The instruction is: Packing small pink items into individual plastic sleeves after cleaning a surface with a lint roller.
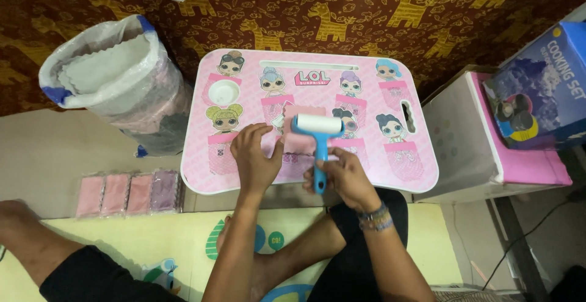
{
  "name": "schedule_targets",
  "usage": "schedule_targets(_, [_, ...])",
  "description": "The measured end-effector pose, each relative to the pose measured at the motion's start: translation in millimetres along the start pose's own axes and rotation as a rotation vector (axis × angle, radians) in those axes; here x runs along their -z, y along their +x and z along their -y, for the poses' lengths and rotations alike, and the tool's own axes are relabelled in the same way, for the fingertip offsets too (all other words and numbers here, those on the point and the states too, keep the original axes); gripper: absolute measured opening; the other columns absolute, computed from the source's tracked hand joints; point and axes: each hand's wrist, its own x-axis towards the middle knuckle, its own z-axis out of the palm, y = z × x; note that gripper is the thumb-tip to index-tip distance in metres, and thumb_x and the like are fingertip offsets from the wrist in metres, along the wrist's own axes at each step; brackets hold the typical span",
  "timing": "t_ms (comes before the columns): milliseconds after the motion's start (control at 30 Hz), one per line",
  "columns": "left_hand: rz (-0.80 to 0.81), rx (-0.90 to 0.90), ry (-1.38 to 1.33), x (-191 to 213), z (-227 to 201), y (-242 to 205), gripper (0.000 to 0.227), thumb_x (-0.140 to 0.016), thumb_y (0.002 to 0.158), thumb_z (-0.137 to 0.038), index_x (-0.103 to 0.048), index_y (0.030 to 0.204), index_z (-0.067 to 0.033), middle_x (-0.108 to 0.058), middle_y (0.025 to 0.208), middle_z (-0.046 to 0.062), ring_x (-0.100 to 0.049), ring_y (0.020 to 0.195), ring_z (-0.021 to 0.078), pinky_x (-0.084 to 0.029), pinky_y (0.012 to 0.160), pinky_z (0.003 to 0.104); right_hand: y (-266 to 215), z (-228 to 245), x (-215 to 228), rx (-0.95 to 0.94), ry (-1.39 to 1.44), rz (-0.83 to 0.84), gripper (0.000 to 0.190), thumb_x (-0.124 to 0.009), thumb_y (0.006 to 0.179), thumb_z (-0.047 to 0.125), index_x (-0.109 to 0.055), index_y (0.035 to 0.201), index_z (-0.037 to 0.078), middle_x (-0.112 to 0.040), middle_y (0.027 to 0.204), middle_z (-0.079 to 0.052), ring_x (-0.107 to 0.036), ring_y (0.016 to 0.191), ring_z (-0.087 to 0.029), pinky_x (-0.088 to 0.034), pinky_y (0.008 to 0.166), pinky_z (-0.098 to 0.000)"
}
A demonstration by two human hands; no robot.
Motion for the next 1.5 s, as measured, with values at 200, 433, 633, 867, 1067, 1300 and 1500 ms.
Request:
schedule_targets(200, [-0.029,0.039,-0.047,-1.6,2.2,-0.6,0.030,-0.077,0.087,-0.020,-0.069,0.115,-0.0148,-0.066,0.118,0.001,-0.057,0.125,0.0262,-0.032,0.109,0.049,39.8,9.1,4.9,-0.034,0.020,-0.017,0.025,-0.067,0.090,0.004,-0.058,0.111,-0.007,-0.073,0.075,-0.024,-0.074,0.057,-0.029,-0.062,0.047,-0.0400])
schedule_targets(433, [-0.053,0.046,-0.057,-2.8,5.2,-1.9,0.029,-0.076,0.089,-0.019,-0.067,0.116,-0.0151,-0.067,0.118,0.001,-0.057,0.125,0.0268,-0.034,0.108,0.048,65.9,9.5,12.6,-0.058,0.005,-0.011,0.031,-0.068,0.091,0.008,-0.056,0.117,-0.006,-0.072,0.077,-0.023,-0.075,0.060,-0.030,-0.063,0.052,-0.0430])
schedule_targets(633, [-0.109,0.054,-0.118,-0.2,5.4,-0.8,0.028,-0.075,0.090,-0.018,-0.067,0.116,-0.0129,-0.068,0.117,0.003,-0.060,0.122,0.0284,-0.039,0.105,0.047,57.1,-6.6,26.3,0.077,-0.105,0.004,0.031,-0.071,0.091,0.006,-0.059,0.115,-0.009,-0.062,0.056,-0.019,-0.065,0.043,-0.025,-0.055,0.039,-0.0337])
schedule_targets(867, [-0.125,0.070,-0.167,4.3,-0.2,0.4,0.026,-0.072,0.093,-0.016,-0.067,0.117,-0.0102,-0.068,0.117,0.006,-0.062,0.121,0.0305,-0.041,0.104,0.048,52.3,-16.6,0.8,0.000,-0.122,0.047,0.029,-0.071,0.091,0.005,-0.062,0.116,-0.007,-0.070,0.074,-0.021,-0.073,0.055,-0.030,-0.063,0.048,-0.0413])
schedule_targets(1067, [-0.174,0.052,-0.210,1.9,5.0,0.4,0.023,-0.069,0.097,-0.015,-0.066,0.119,-0.0078,-0.068,0.117,0.008,-0.062,0.120,0.0323,-0.042,0.105,0.049,16.6,-19.3,-20.5,-0.031,-0.106,0.041,0.031,-0.070,0.091,0.006,-0.060,0.118,-0.005,-0.070,0.078,-0.020,-0.073,0.059,-0.031,-0.064,0.049,-0.0414])
schedule_targets(1300, [-0.201,0.032,-0.227,2.6,5.9,1.5,0.022,-0.067,0.099,-0.016,-0.067,0.118,-0.0056,-0.068,0.115,0.011,-0.063,0.118,0.0352,-0.043,0.105,0.051,-29.2,-44.1,-13.3,-0.039,-0.090,0.157,0.031,-0.069,0.089,0.002,-0.058,0.117,-0.007,-0.074,0.076,-0.029,-0.077,0.064,-0.037,-0.065,0.053,-0.0438])
schedule_targets(1500, [-0.175,0.029,-0.269,14.0,-8.0,2.1,0.023,-0.060,0.101,-0.019,-0.064,0.117,-0.0028,-0.068,0.118,0.014,-0.060,0.117,0.0309,-0.048,0.103,0.044,-55.0,-43.0,-12.4,-0.020,-0.053,0.230,0.026,-0.067,0.093,0.009,-0.054,0.110,-0.006,-0.075,0.080,-0.027,-0.075,0.060,-0.035,-0.065,0.054,-0.0428])
